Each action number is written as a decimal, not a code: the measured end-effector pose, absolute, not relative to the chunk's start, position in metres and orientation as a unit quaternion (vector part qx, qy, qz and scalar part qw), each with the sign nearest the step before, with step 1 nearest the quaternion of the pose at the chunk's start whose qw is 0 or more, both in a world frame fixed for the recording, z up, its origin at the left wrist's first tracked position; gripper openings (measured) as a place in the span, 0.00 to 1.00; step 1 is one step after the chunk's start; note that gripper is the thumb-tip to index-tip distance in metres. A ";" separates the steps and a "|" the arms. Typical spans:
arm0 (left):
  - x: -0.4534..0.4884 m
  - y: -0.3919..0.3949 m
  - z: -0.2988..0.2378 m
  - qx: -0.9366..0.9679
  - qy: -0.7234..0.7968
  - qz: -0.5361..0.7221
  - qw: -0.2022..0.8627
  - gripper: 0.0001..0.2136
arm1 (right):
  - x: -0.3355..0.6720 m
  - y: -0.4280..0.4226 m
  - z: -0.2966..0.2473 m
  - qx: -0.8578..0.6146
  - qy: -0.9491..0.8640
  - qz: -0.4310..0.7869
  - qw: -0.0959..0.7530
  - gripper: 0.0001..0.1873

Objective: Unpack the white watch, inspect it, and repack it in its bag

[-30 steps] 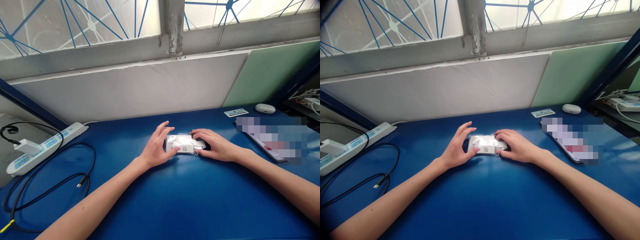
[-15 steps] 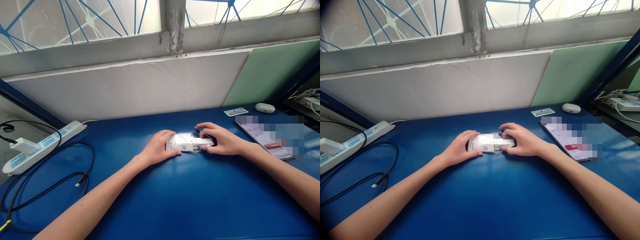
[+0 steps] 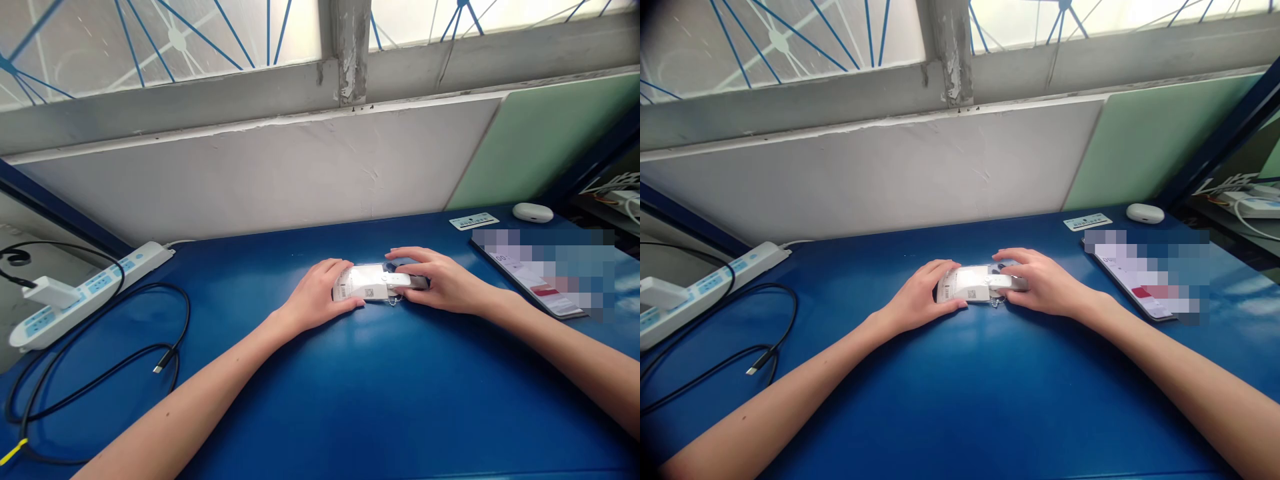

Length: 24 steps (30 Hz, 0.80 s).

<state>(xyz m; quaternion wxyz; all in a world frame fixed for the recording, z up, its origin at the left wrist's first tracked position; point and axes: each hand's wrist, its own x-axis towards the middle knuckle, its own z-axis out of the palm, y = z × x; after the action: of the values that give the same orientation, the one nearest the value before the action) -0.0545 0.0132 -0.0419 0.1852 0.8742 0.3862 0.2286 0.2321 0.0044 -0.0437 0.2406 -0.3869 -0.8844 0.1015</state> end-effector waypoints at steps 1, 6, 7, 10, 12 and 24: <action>-0.054 0.013 -0.042 0.874 0.387 0.229 0.184 0.26 | 0.233 0.005 -0.044 -0.389 -0.886 0.091 0.234 0.11; -0.054 0.013 -0.042 0.871 0.394 0.229 0.185 0.26 | 0.242 0.010 -0.045 -0.404 -0.883 0.081 0.226 0.13; -0.054 0.013 -0.041 0.869 0.396 0.229 0.187 0.25 | 0.244 0.011 -0.045 -0.405 -0.881 0.081 0.229 0.14; -0.054 0.012 -0.041 0.866 0.406 0.225 0.189 0.25 | 0.249 0.015 -0.044 -0.412 -0.876 0.096 0.232 0.13; -0.055 0.012 -0.041 0.867 0.409 0.218 0.184 0.26 | 0.253 0.018 -0.042 -0.415 -0.870 0.101 0.247 0.13; -0.054 0.011 -0.043 0.881 0.396 0.212 0.147 0.29 | 0.232 0.005 -0.027 -0.479 -0.740 0.207 0.425 0.13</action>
<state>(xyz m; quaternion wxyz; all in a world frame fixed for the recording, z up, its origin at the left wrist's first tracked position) -0.0539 0.0114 -0.0433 0.1466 0.8814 0.3961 0.2118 0.2318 0.0051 -0.0271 0.4245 -0.4791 -0.7399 0.2069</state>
